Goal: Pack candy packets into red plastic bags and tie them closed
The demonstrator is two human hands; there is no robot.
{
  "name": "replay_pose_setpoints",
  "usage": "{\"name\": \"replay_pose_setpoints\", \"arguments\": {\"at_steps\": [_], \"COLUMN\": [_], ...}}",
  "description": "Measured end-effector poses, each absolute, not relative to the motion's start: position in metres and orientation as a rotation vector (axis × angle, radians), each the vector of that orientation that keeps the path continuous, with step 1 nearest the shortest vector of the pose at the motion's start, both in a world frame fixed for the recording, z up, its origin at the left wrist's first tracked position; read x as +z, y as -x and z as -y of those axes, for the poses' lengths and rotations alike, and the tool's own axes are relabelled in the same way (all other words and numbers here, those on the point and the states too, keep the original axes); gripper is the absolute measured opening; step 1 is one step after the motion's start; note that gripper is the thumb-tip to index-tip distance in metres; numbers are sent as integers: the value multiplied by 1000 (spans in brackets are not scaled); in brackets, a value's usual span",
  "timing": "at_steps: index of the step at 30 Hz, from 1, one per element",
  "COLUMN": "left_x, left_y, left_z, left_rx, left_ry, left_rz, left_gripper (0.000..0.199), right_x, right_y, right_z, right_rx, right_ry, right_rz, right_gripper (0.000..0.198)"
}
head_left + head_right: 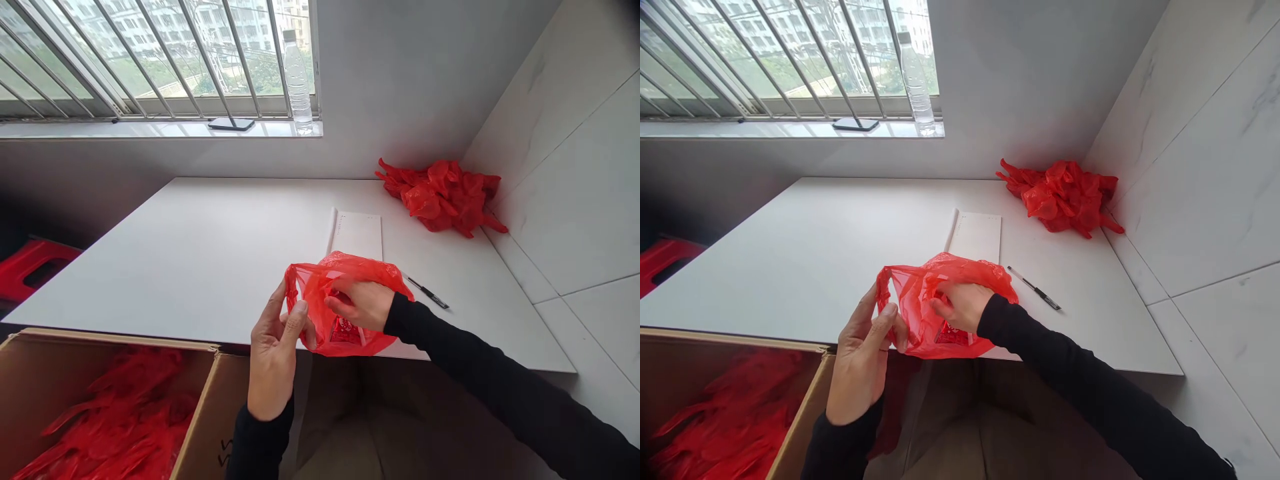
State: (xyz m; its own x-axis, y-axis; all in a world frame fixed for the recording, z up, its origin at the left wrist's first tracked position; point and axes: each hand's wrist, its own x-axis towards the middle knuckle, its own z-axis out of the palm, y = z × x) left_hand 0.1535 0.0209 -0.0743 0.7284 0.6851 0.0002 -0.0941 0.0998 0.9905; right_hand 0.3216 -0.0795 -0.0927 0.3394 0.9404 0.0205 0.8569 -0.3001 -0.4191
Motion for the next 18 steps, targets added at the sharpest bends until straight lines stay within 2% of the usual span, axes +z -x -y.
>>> {"name": "replay_pose_setpoints", "arguments": {"at_steps": [2, 4, 7, 10, 14, 18], "left_x": [-75, -74, -72, -72, -74, -76], "left_y": [-154, -156, -157, -157, -158, -159], "left_z": [-20, -19, -18, -18, -18, -18], "left_rx": [616, 615, 615, 604, 602, 611], "left_ry": [-1351, -1354, -1360, -1361, -1358, -1350], "left_rz": [-544, -535, -506, -499, -507, -519], "left_gripper": [48, 48, 48, 48, 48, 49], "right_x": [-92, -95, -100, -99, -91, -85], "right_y": [-328, -332, -332, -329, -331, -333], "right_z": [84, 84, 80, 78, 84, 87], "right_rx": [393, 355, 307, 286, 321, 464], "right_ry": [2261, 2335, 2412, 2417, 2360, 2260], "right_rz": [1587, 1554, 1518, 1478, 1393, 1388], "right_gripper": [29, 17, 18, 10, 22, 20]}}
